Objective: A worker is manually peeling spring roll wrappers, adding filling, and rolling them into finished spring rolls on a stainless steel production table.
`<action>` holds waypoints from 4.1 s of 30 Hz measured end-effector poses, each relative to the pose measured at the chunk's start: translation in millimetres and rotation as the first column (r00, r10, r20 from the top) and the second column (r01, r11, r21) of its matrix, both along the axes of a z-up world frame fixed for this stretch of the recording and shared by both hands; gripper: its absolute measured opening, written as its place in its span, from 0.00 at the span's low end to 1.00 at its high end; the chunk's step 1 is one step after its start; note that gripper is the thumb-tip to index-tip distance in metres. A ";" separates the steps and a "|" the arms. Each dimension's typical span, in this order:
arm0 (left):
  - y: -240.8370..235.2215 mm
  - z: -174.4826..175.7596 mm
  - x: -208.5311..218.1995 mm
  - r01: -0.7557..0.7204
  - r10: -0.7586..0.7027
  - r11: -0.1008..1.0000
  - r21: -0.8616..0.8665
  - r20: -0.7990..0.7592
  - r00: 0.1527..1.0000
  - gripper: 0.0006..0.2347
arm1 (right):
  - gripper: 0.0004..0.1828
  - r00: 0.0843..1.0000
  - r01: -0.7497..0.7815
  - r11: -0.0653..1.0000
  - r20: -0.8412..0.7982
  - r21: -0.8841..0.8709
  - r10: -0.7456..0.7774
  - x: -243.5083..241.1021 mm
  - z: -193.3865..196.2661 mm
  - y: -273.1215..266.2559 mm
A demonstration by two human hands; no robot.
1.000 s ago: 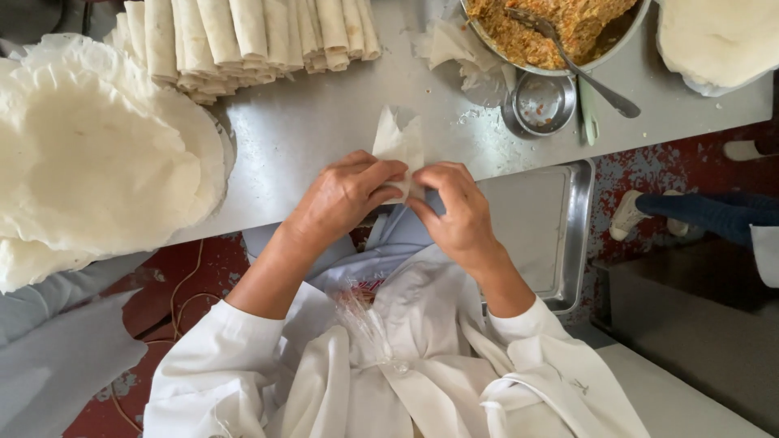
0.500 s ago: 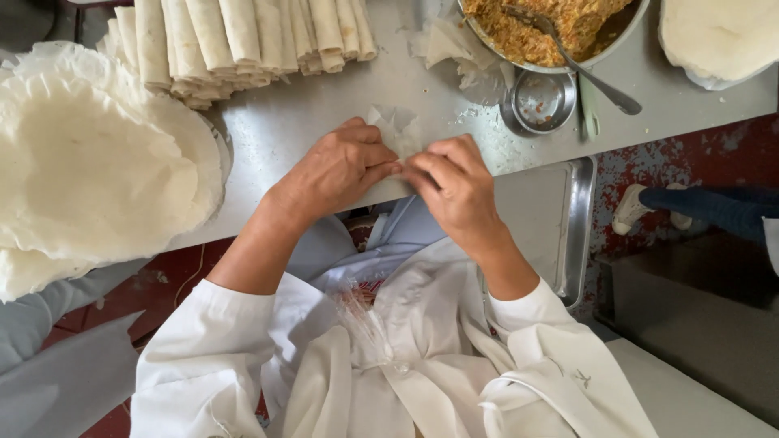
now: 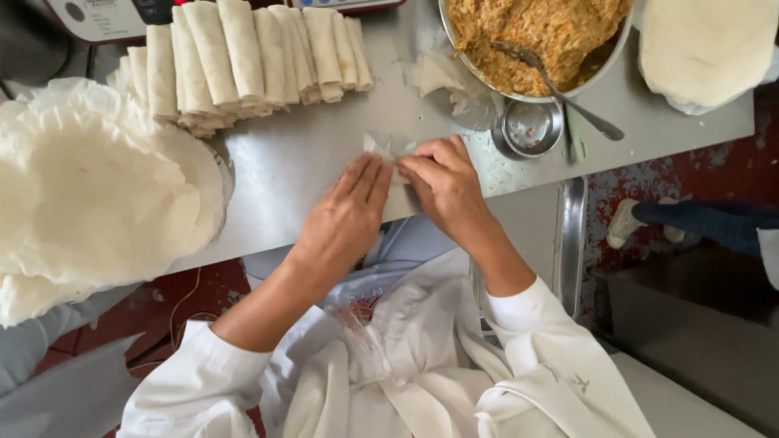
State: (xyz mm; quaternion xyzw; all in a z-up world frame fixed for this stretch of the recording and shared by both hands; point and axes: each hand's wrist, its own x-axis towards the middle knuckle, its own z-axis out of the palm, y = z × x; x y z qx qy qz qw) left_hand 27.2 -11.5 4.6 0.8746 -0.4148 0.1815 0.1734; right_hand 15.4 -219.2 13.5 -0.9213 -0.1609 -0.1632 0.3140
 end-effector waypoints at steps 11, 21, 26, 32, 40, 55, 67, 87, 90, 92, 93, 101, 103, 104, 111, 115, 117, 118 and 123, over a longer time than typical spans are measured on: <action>10.7 -33.4 25.0 -0.014 0.028 0.989 -0.146 0.093 0.995 0.09 | 0.07 0.998 -0.015 1.000 0.066 -0.011 0.016 -10.2 -7.9 -4.0; 2.2 -17.2 40.5 -0.044 0.058 0.987 -0.152 0.092 0.994 0.07 | 0.08 0.985 0.009 1.000 0.172 -0.003 -0.008 4.0 3.6 2.6; 6.7 -31.7 48.2 -0.026 0.020 0.978 -0.206 -0.033 0.999 0.18 | 0.19 0.992 -0.012 0.986 0.124 -0.165 0.033 6.9 2.7 3.6; 32.4 -28.1 -3.7 0.018 -0.081 0.935 -0.354 -0.165 0.983 0.14 | 0.13 0.987 -0.050 0.989 -0.142 0.138 0.070 -25.8 -0.8 19.6; 141.1 10.2 32.1 -0.218 0.295 0.880 -0.422 0.127 0.947 0.10 | 0.16 0.999 -0.011 0.963 -0.038 0.269 0.022 -29.4 -13.6 47.6; 176.8 81.8 49.2 -0.691 0.727 0.654 -0.308 0.005 0.687 0.05 | 0.18 0.992 0.012 0.993 0.127 0.115 -0.027 -32.0 -35.4 54.0; 191.5 -32.2 2.9 -0.732 0.716 0.657 -0.181 -0.154 0.681 0.15 | 0.16 0.988 0.020 0.999 0.154 0.039 -0.026 -32.6 -48.5 54.5; 180.2 100.0 -13.5 -0.776 0.008 0.321 -0.543 -0.818 0.575 0.30 | 0.39 1.000 -0.003 0.929 -0.004 0.370 0.005 -24.9 -15.5 70.7; 112.6 131.8 -13.2 -0.449 -0.066 0.848 -0.281 -0.897 0.437 0.27 | 0.76 0.868 -0.145 0.515 -0.141 0.845 0.476 -23.7 9.8 62.1; 102.1 150.8 1.0 -0.114 -0.101 0.982 -0.151 -0.930 0.354 0.26 | 0.22 0.757 -0.234 0.586 -0.232 0.776 0.610 -28.9 43.9 48.5; 105.8 143.7 10.5 -0.087 -0.128 0.982 -0.168 -0.930 0.345 0.26 | 0.22 0.774 -0.213 0.606 -0.247 0.766 0.584 -29.0 50.6 37.7; 79.6 81.3 7.0 0.003 -0.127 0.865 -0.502 -0.214 0.969 0.12 | 0.09 0.977 -0.052 0.983 0.214 0.179 0.012 -57.4 106.1 -4.2; 75.1 35.1 -7.4 -0.004 -0.062 0.902 -0.432 -0.138 0.988 0.08 | 0.10 0.985 -0.037 0.995 0.173 0.093 0.020 -65.6 70.5 -10.2; 71.7 12.7 -12.2 -0.018 -0.002 0.933 -0.359 -0.054 0.999 0.05 | 0.12 0.991 -0.025 1.000 0.135 0.009 0.023 -67.5 53.3 -14.3; 53.0 -5.6 -25.9 -0.216 0.177 0.930 -0.298 -0.154 0.972 0.08 | 0.06 0.982 0.185 0.964 0.080 -0.188 -0.173 -68.4 -20.4 -29.1; 25.6 -4.4 -26.7 -0.066 0.035 0.957 -0.281 -0.116 0.993 0.05 | 0.08 0.963 0.267 0.949 0.088 -0.166 -0.255 -54.4 -2.6 -64.5; 10.9 -14.2 -28.2 0.030 -0.053 0.963 -0.267 -0.078 0.996 0.05 | 0.13 0.940 0.334 0.917 0.148 -0.219 -0.307 -46.2 -3.2 -84.1; 4.7 -24.1 -26.2 0.119 -0.139 0.980 -0.161 -0.122 0.983 0.16 | 0.14 0.945 0.325 0.883 0.141 -0.337 -0.294 -40.6 -4.4 -90.4; 3.5 -20.3 -16.4 0.264 -0.225 0.953 0.148 -0.237 0.945 0.44 | 0.23 0.951 0.302 0.818 0.096 -0.490 -0.293 -34.8 10.9 -69.5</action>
